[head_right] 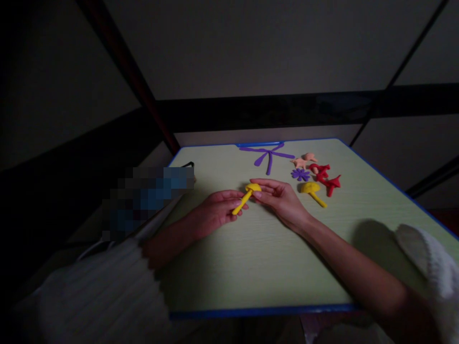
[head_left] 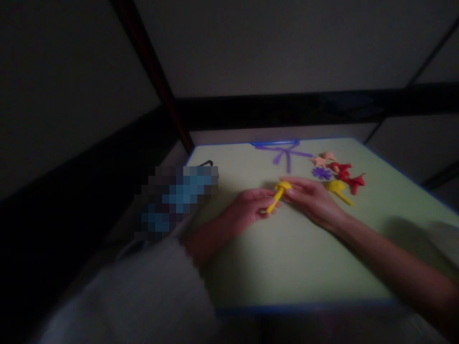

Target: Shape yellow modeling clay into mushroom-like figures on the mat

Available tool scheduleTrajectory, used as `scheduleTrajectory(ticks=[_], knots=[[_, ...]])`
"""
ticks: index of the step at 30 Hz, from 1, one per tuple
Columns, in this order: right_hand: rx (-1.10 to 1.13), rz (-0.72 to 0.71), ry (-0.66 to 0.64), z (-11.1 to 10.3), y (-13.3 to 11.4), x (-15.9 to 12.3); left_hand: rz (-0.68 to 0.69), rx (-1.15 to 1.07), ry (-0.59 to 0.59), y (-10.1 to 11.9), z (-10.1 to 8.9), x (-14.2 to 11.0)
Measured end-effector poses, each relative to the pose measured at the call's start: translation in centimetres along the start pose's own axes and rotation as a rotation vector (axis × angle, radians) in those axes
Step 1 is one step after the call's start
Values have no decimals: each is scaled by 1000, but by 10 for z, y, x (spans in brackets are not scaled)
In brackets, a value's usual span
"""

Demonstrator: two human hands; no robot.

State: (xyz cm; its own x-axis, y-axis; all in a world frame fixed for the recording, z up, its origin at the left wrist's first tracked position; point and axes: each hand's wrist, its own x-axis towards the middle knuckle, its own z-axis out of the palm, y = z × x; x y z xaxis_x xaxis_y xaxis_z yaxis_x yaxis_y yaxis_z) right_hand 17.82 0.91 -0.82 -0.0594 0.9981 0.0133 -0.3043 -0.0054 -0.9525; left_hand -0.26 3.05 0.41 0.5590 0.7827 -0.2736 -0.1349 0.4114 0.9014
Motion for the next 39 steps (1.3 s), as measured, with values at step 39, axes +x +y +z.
scheduleTrajectory(ticks=[39], knots=[[105, 121, -21, -7, 1, 2, -34, -17, -60, 5, 0, -1]])
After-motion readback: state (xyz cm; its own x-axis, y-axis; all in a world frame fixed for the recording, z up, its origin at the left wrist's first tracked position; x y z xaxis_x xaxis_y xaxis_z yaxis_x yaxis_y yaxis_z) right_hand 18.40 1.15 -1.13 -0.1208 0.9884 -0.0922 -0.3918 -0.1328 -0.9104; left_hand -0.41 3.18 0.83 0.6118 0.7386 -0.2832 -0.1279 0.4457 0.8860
